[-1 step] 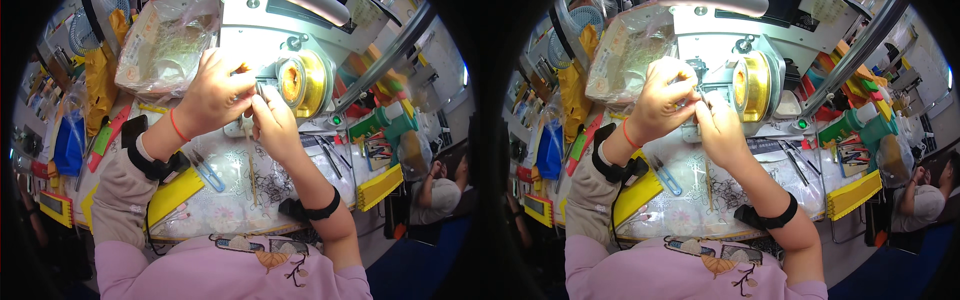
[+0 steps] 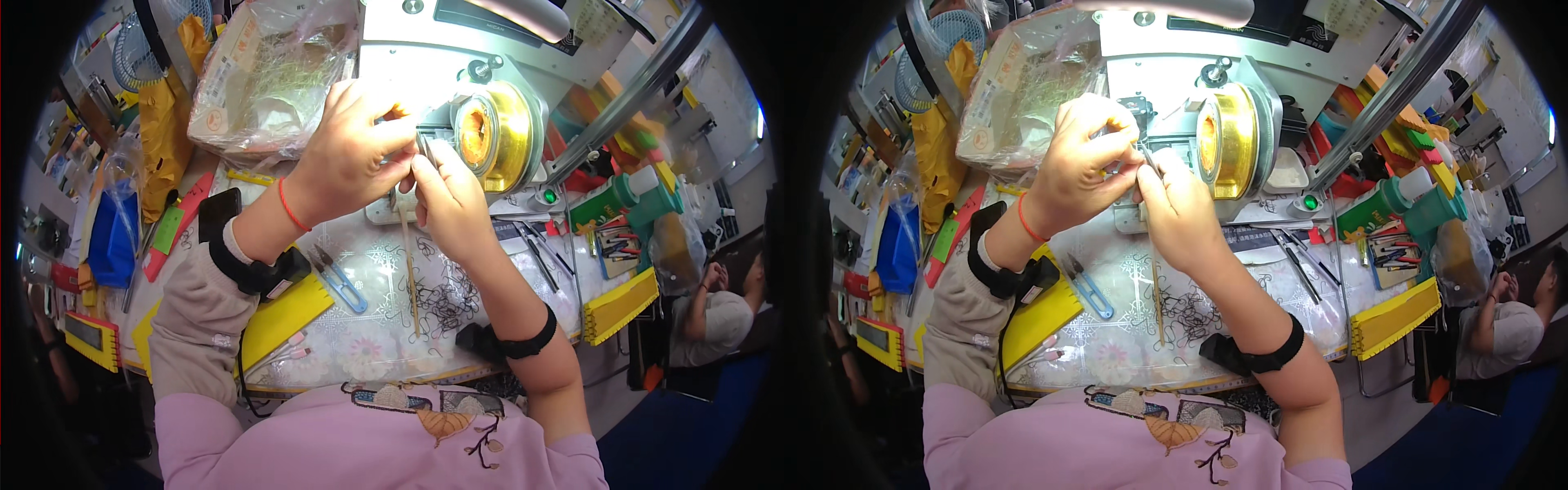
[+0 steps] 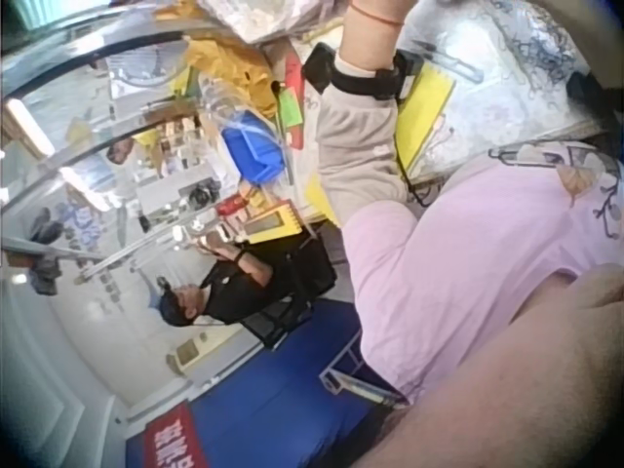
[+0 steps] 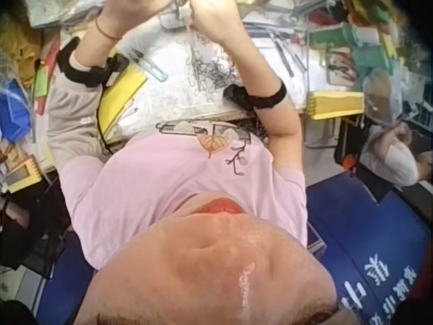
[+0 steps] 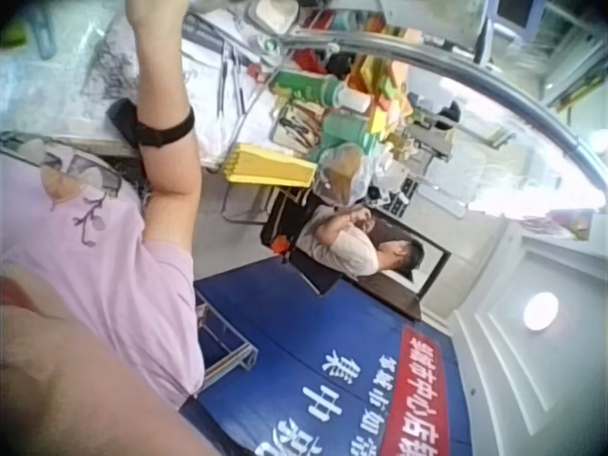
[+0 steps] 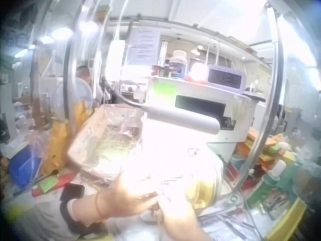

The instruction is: Assembling small electronic or mechanical parts using a winding machine and glue.

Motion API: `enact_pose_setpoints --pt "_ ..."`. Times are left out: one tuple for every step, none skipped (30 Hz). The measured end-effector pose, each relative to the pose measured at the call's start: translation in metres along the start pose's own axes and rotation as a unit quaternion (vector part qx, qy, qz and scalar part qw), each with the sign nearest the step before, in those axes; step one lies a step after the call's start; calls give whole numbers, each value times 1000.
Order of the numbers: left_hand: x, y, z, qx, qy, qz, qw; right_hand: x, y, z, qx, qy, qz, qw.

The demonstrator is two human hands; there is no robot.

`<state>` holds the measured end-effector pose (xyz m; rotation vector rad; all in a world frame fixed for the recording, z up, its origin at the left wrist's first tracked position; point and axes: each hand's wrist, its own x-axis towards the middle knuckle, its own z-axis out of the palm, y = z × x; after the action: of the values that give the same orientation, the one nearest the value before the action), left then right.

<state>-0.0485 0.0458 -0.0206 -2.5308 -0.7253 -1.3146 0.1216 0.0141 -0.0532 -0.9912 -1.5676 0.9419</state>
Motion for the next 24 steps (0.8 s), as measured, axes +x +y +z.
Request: enact_pose_setpoints --pt "-1 0 0 -7 8 0 1000 1 -5 -2 -28 -30 3 999" --pt "-1 0 1 -15 16 3 1000 1 -7 -2 -28 -30 2 999" --pt "0 0 1 -14 16 4 1000 0 -8 -2 -33 -31 12 999" --pt "0 0 1 -18 17 2 1000 0 -9 -2 -37 -32 22 999" --pt "0 0 1 -22 19 1 1000 -1 -8 -1 -37 -31 21 999" --pt "1 1 2 -22 19 2 1000 -1 -6 1 -66 -10 -15 998" --pt "2 2 3 -27 16 1 1000 -2 -5 2 -95 11 -52 994" --pt "3 3 3 -32 14 -1 999 -3 -7 5 -96 12 -53 994" --pt "3 3 4 -32 15 0 999 -6 -11 8 -44 5 18 999" --pt "1 4 6 -36 13 -7 999 -10 -16 9 6 -2 88 996" --pt "0 3 7 -42 13 -14 999 -14 -21 7 4 -1 87 996" --pt "0 3 7 -44 16 -14 999 -19 -28 2 30 -29 119 992" --pt "0 3 7 -53 15 -19 998 -24 -34 -5 55 -55 151 985" --pt "-1 3 5 -62 15 -26 998 -31 -39 -21 -21 -121 207 971" --pt "-1 3 6 -68 20 -23 997 -44 -35 -34 -27 -116 208 971" --pt "-2 3 6 -60 15 -23 998 -62 -24 -44 -189 -116 102 970" --pt "0 4 8 -57 12 -18 998 -76 -16 -53 -349 -108 -7 931" --pt "3 8 7 -50 9 -12 999 -87 -12 -63 -364 -98 0 926" --pt "3 10 4 -55 -5 -14 998 -97 -10 -73 -365 -116 35 923" --pt "2 9 5 -58 9 4 998 -102 -9 -86 -366 -132 69 919" --pt "0 9 6 -58 21 21 998 -101 -6 -99 -377 -120 73 915" --pt "1 12 9 -67 20 37 997 -97 -5 -116 -412 -40 -2 911" --pt "0 17 9 -72 13 52 996 -92 -3 -131 -436 38 -79 895" --pt "0 21 9 -60 -16 68 996 -77 0 -150 -425 170 -94 884"
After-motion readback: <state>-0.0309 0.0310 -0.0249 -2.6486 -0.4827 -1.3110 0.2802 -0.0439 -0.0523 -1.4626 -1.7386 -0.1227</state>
